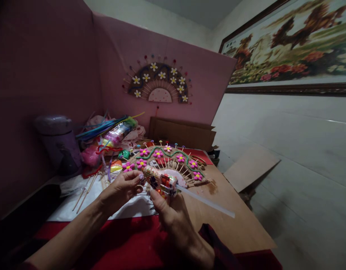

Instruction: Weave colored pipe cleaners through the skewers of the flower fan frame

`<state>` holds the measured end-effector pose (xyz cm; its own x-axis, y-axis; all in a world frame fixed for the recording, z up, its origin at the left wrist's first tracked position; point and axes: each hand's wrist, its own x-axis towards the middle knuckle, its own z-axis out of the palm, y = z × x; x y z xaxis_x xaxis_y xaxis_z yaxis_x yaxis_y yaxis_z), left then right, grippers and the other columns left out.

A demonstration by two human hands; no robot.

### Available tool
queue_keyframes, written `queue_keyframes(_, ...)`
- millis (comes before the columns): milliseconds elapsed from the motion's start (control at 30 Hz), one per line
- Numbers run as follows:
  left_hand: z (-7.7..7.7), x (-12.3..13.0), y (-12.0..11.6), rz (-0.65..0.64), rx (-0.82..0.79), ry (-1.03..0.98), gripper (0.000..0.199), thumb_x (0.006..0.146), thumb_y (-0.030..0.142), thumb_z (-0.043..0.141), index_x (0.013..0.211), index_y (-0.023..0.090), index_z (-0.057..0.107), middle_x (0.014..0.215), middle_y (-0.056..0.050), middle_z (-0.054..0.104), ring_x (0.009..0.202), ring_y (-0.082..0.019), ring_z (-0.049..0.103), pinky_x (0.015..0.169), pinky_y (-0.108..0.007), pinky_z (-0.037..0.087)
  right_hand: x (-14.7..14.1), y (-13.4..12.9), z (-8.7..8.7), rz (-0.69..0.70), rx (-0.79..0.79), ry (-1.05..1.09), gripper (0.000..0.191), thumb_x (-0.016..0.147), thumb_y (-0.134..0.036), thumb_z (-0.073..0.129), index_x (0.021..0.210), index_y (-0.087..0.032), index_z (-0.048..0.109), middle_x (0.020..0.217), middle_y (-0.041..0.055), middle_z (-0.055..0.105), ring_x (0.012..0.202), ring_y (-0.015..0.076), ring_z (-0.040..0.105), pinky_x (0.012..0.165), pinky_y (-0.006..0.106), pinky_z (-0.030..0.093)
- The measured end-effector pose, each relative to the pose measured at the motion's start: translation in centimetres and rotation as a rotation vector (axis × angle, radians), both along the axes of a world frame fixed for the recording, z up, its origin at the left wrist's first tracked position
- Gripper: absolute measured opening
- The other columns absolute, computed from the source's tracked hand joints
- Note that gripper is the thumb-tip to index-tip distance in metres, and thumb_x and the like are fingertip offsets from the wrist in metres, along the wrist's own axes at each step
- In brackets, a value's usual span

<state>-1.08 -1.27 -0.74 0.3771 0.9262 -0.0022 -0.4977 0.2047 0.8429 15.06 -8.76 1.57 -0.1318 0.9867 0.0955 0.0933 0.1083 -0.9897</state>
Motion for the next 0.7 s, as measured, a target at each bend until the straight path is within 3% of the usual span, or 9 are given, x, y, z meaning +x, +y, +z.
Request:
queue_keyframes(333, -0.2, 0.0, 0.0, -0.018, 0.02, 0.027, 0.016, 0.065, 0.024, 0.072, 0.07, 0.011, 0.064, 0.066, -0.002, 0.056, 0.057, -0.007, 0.047, 0.054, -0.02, 0.035, -0.3, 0.8, 2.2, -0.016, 0.073, -0.013, 0.042, 0.082, -0.05, 0.048, 0.059, -0.015, 0.056, 0.036, -0.0049, 0.04, 0.031, 0.0069, 0.036, 0.035, 0.021, 0.024)
queue_keyframes(467, -0.3, 0.0, 0.1, -0.013, 0.0, 0.037, 0.017, 0.064, 0.024, 0.074, 0.071, 0.011, 0.064, 0.066, -0.001, 0.056, 0.056, -0.006, 0.047, 0.054, -0.021, 0.034, 0.1, 1.9, 2.9, -0.071, 0.121, 0.083, 0.037, 0.08, -0.049, 0.051, 0.069, -0.014, 0.059, 0.049, -0.003, 0.049, 0.034, 0.006, 0.041, 0.033, 0.02, 0.025)
queue_keyframes(600, -0.2, 0.0, 0.2, -0.017, -0.014, 0.036, 0.019, 0.063, 0.025, 0.074, 0.071, 0.012, 0.064, 0.065, -0.001, 0.056, 0.057, -0.007, 0.047, 0.054, -0.02, 0.035, 1.8, 3.0, 3.7, -0.145, 0.207, 0.116, 0.035, 0.079, -0.048, 0.054, 0.073, -0.014, 0.06, 0.056, -0.0014, 0.052, 0.039, 0.0064, 0.043, 0.033, 0.018, 0.03)
queue_keyframes(700, -0.1, 0.0, 0.2, -0.021, -0.016, 0.037, 0.019, 0.063, 0.025, 0.074, 0.071, 0.012, 0.064, 0.066, -0.002, 0.056, 0.057, -0.007, 0.047, 0.053, -0.02, 0.035, 4.6, 3.3, 3.4, -0.225, 0.229, 0.004, 0.038, 0.078, -0.049, 0.054, 0.064, -0.014, 0.059, 0.048, -0.0017, 0.049, 0.039, 0.0077, 0.043, 0.035, 0.019, 0.032)
